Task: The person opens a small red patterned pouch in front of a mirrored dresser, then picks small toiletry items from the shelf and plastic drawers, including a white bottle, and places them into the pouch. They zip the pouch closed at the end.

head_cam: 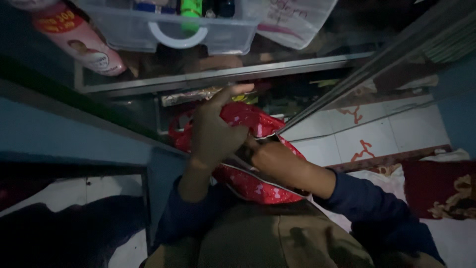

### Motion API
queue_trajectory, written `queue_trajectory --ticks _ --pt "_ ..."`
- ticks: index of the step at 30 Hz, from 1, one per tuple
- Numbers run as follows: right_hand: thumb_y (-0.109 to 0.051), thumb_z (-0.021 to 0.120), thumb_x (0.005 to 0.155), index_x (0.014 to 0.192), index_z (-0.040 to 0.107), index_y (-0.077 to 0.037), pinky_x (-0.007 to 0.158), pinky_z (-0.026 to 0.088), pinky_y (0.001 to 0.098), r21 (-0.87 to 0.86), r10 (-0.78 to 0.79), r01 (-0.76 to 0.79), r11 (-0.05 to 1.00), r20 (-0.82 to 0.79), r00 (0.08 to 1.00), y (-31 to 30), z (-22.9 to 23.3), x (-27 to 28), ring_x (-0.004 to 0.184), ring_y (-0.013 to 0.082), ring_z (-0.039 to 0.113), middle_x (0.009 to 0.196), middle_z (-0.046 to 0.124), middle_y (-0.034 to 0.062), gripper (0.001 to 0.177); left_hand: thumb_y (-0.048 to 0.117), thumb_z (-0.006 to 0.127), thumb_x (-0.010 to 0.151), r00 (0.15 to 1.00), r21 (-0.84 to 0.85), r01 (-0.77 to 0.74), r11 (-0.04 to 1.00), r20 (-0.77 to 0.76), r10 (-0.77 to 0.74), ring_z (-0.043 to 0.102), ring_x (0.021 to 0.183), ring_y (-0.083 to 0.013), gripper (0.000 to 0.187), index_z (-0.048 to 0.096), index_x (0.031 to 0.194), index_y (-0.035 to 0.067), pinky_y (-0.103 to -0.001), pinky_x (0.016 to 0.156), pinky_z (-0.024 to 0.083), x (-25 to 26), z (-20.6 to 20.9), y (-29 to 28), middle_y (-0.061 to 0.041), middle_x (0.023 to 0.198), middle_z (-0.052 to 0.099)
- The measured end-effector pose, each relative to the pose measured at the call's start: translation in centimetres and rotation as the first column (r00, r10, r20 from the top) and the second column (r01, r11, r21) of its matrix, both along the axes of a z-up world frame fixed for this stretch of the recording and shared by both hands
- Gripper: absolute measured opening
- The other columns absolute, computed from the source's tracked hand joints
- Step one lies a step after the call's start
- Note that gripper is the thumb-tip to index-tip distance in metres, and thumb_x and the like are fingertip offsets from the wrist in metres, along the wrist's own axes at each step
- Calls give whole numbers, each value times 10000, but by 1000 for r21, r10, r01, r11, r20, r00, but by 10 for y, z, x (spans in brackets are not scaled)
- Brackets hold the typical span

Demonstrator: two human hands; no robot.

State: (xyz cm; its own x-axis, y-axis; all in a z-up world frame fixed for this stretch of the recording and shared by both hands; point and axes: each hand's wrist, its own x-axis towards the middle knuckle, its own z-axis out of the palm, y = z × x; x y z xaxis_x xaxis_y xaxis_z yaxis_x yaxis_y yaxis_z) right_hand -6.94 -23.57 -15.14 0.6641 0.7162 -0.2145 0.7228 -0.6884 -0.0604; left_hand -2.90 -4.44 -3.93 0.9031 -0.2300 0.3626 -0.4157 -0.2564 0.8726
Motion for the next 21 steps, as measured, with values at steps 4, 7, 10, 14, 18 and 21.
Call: queue_trajectory --ticks 4,7,10,14,18,21 --pt "-63 608 835 1011 708 28 643 572 417 -48 34 -38 998 -76 997 -3 -21 6 743 328 696 1155 659 236 222 -20 662 668 998 -45 -1 999 -61 -1 740 1039 -182 659 692 1312 112 -298 916 564 1 -15 3 -98 1168 772" --pt "21 575 805 1237 627 39 586 582 430 142 43 -34 989 -58 997 0 -18 12 708 352 706 1127 666 250 435 -37 689 688 998 -40 5 999 56 -2 724 1129 -195 641 681 1317 91 -311 988 551 3 -21 4 -111 1242 747" --pt "41 526 879 1415 550 -35 667 589 441 86 -40 58 995 -194 980 5 0 14 808 355 714 1109 671 231 542 -40 672 704 996 -68 -7 998 -90 1 739 1061 -159 619 690 1307 103 -293 937 573 0 -20 6 -90 1198 767" --pt "53 522 838 1436 533 -79 736 584 423 157 -73 124 980 -295 953 -3 49 8 937 353 702 1194 655 204 613 -49 652 701 989 -86 -6 996 -145 -7 750 1046 -149 629 693 1308 112 -284 924 583 -3 -10 11 -86 1154 778" --pt "-19 586 888 1313 596 -89 787 593 358 216 -88 190 958 -409 908 -19 118 -12 958 276 725 1255 655 126 431 -33 684 631 956 -30 -34 999 -292 24 759 954 -145 689 699 1295 148 -277 844 601 -7 2 19 -85 1039 780" --pt "-96 657 895 1328 630 -107 795 610 346 483 -31 163 860 -270 962 -28 168 -25 996 270 742 1281 688 109 434 -23 709 589 959 -16 -41 999 -280 35 758 940 -166 693 714 1263 138 -285 853 603 -7 3 24 -86 1033 787"
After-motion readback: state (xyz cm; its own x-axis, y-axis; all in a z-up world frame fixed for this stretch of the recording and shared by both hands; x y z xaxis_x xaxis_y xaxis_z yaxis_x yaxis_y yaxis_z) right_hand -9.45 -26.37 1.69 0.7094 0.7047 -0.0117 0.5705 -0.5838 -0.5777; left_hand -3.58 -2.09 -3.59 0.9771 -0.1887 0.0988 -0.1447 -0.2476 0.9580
